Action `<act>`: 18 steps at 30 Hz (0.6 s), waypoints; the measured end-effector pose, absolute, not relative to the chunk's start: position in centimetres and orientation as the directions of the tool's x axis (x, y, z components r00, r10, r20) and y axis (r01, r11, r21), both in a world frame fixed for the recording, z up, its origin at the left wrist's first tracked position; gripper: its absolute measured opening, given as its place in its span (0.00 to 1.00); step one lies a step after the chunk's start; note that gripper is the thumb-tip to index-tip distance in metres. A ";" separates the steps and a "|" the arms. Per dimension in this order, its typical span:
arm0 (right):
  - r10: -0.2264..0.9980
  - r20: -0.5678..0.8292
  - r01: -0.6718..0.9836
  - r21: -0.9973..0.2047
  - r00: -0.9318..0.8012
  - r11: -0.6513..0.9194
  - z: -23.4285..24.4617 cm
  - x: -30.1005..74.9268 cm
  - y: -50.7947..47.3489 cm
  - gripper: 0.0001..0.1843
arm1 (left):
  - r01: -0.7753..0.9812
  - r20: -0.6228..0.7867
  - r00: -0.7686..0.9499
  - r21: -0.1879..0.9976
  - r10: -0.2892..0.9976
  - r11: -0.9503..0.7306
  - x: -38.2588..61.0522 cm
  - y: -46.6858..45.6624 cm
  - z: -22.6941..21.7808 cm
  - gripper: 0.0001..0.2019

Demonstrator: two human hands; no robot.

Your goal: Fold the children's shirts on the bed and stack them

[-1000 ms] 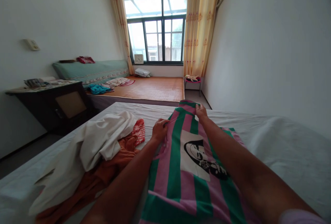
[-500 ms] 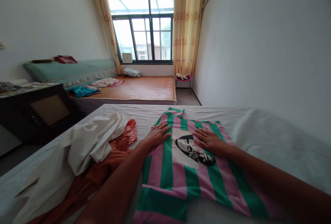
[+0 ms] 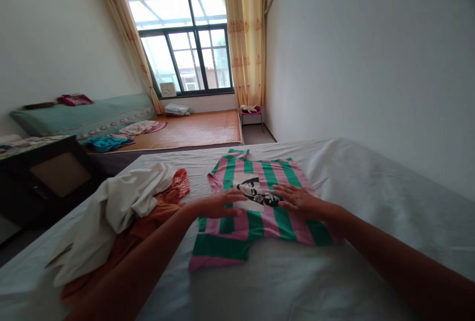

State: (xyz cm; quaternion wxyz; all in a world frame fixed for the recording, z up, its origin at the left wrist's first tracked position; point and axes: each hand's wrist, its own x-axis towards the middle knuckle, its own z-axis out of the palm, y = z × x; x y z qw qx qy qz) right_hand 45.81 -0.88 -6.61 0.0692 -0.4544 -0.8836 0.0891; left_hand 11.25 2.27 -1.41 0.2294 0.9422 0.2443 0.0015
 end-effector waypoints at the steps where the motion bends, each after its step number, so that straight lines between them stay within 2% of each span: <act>1: 0.794 0.038 0.764 -0.250 -0.606 0.595 -6.9 45.8 -1.5 0.30 | 0.377 -0.127 0.922 0.511 0.366 -0.773 11.0 0.6 -1.3 0.28; 3: 0.817 0.053 0.779 -0.271 -0.574 0.565 -7.8 46.9 -2.2 0.30 | 0.287 -0.135 0.957 0.593 0.258 -0.753 10.3 -2.1 -1.3 0.32; 5: 0.863 0.096 0.821 -0.273 -0.495 0.501 -8.6 48.7 -2.1 0.30 | 0.254 -0.111 0.965 0.627 0.238 -0.736 9.4 -3.8 -1.5 0.30; 8: 0.898 0.165 0.853 -0.281 -0.408 0.440 -9.1 50.9 -1.7 0.28 | 0.263 -0.083 0.953 0.703 0.291 -0.661 8.2 -4.9 -1.6 0.16; 11: 0.895 0.253 0.847 -0.305 -0.368 0.435 -8.4 50.8 -2.2 0.26 | 0.346 -0.087 0.898 0.748 0.432 -0.567 7.5 -5.3 -1.5 0.15; 14: 0.821 0.292 0.728 -0.379 -0.491 0.571 -7.1 49.0 -3.4 0.24 | 0.361 -0.104 0.881 0.779 0.461 -0.513 7.1 -5.7 -1.0 0.16; 18: 0.746 0.181 0.614 -0.464 -0.641 0.639 -6.3 47.2 -4.8 0.25 | 0.358 -0.160 0.890 0.827 0.427 -0.434 6.7 -5.8 -1.1 0.19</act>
